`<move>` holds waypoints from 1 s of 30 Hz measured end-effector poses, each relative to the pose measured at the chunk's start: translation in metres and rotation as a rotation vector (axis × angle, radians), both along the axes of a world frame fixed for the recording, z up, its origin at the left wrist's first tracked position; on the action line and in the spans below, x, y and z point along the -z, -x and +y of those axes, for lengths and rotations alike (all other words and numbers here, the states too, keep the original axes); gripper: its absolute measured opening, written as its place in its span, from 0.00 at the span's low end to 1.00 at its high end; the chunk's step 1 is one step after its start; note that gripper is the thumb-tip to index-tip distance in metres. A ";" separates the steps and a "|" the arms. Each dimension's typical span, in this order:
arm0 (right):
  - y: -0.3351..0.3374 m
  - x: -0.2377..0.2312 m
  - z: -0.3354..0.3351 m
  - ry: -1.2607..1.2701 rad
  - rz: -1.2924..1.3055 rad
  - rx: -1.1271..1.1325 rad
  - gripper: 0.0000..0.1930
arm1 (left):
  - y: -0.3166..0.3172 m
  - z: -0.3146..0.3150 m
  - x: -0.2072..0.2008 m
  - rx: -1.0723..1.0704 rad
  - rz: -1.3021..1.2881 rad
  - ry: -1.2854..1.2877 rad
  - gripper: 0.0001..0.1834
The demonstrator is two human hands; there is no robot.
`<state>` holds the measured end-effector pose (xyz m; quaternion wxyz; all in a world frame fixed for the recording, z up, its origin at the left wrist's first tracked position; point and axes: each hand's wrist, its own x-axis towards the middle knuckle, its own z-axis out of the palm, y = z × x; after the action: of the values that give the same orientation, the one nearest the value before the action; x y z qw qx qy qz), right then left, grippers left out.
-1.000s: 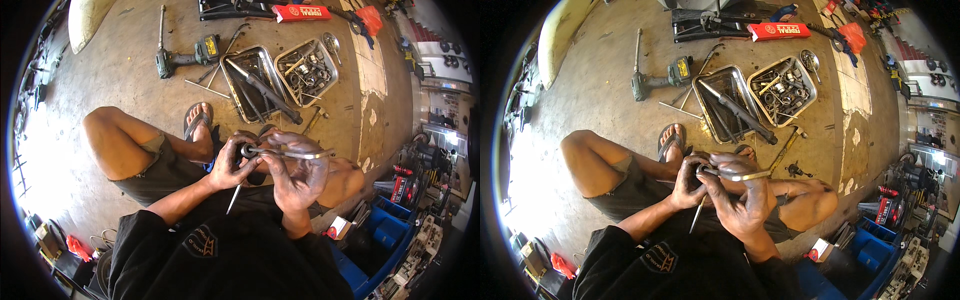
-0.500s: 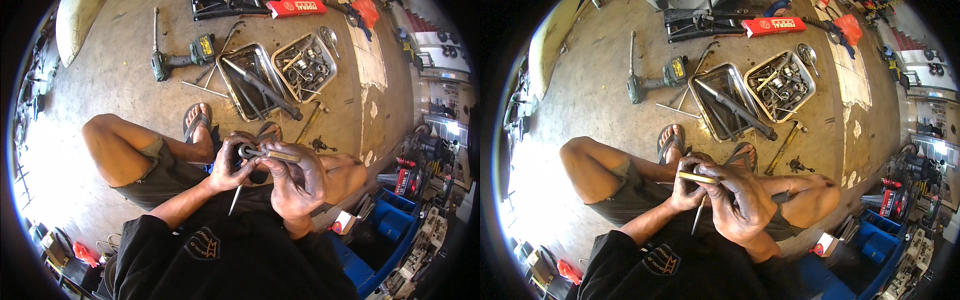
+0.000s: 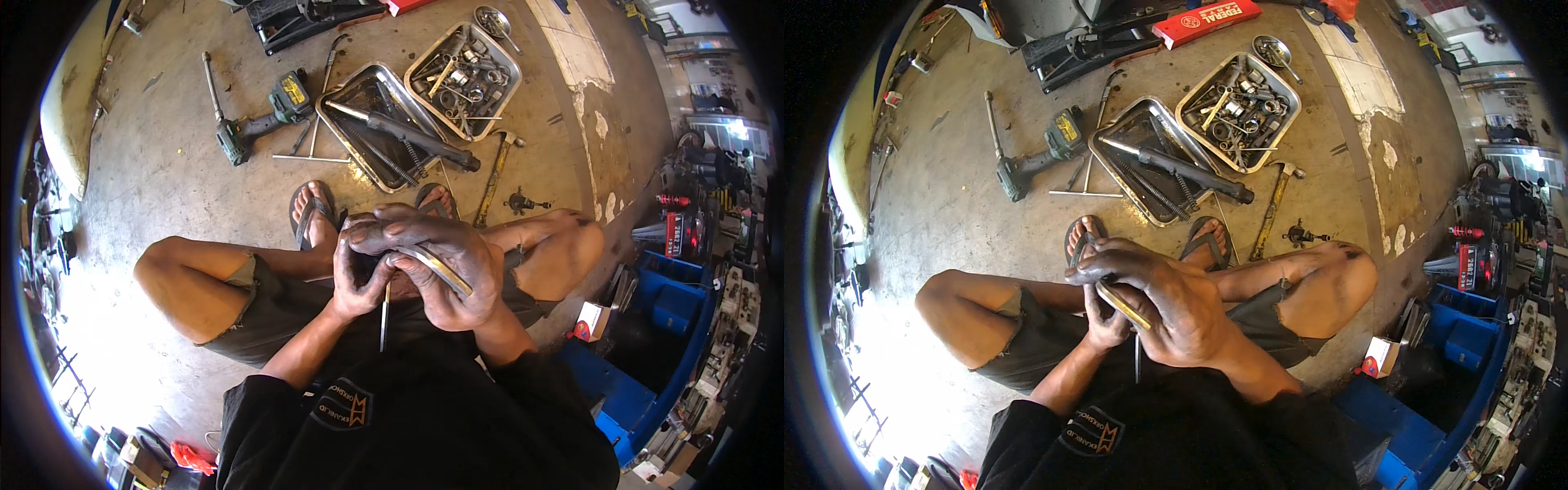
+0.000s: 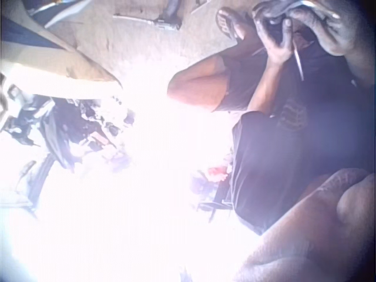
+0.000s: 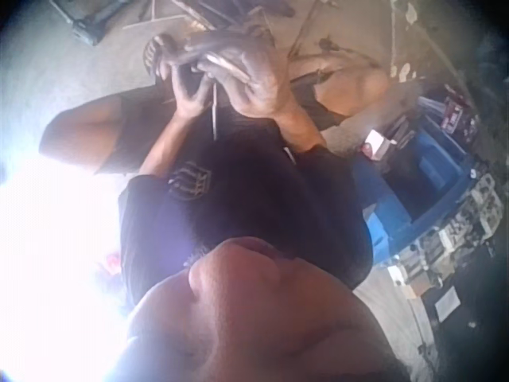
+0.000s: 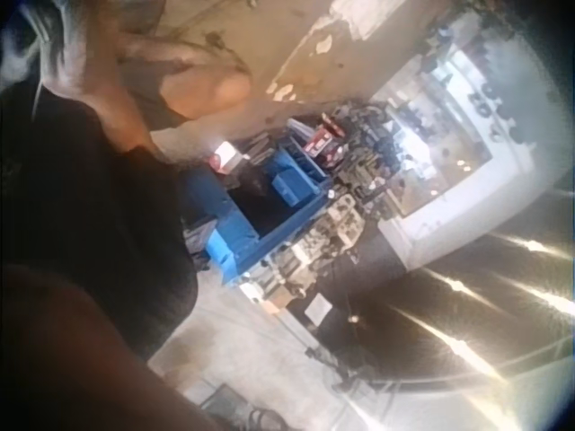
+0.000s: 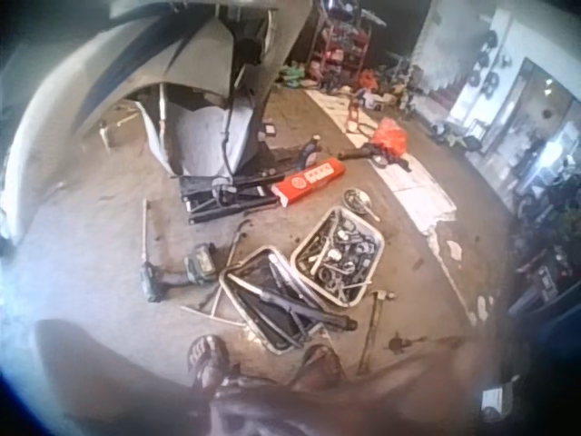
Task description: The person disassembles a motorcycle front fork assembly by hand. They use an Allen key to loosen internal components, remove parts from the fork tube, and place them into a metal tray containing other motorcycle components and tools.
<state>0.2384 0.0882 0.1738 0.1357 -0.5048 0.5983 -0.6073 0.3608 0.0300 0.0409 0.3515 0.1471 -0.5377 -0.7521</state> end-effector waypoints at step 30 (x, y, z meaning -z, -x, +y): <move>-0.017 -0.034 -0.006 -0.011 0.170 0.403 0.21 | -0.010 -0.006 -0.002 0.033 -0.213 0.401 0.25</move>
<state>0.2551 0.0822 0.2075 -0.0366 -0.4234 0.6998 -0.5742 0.3711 0.0241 0.0429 0.3028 0.1438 -0.7129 -0.6160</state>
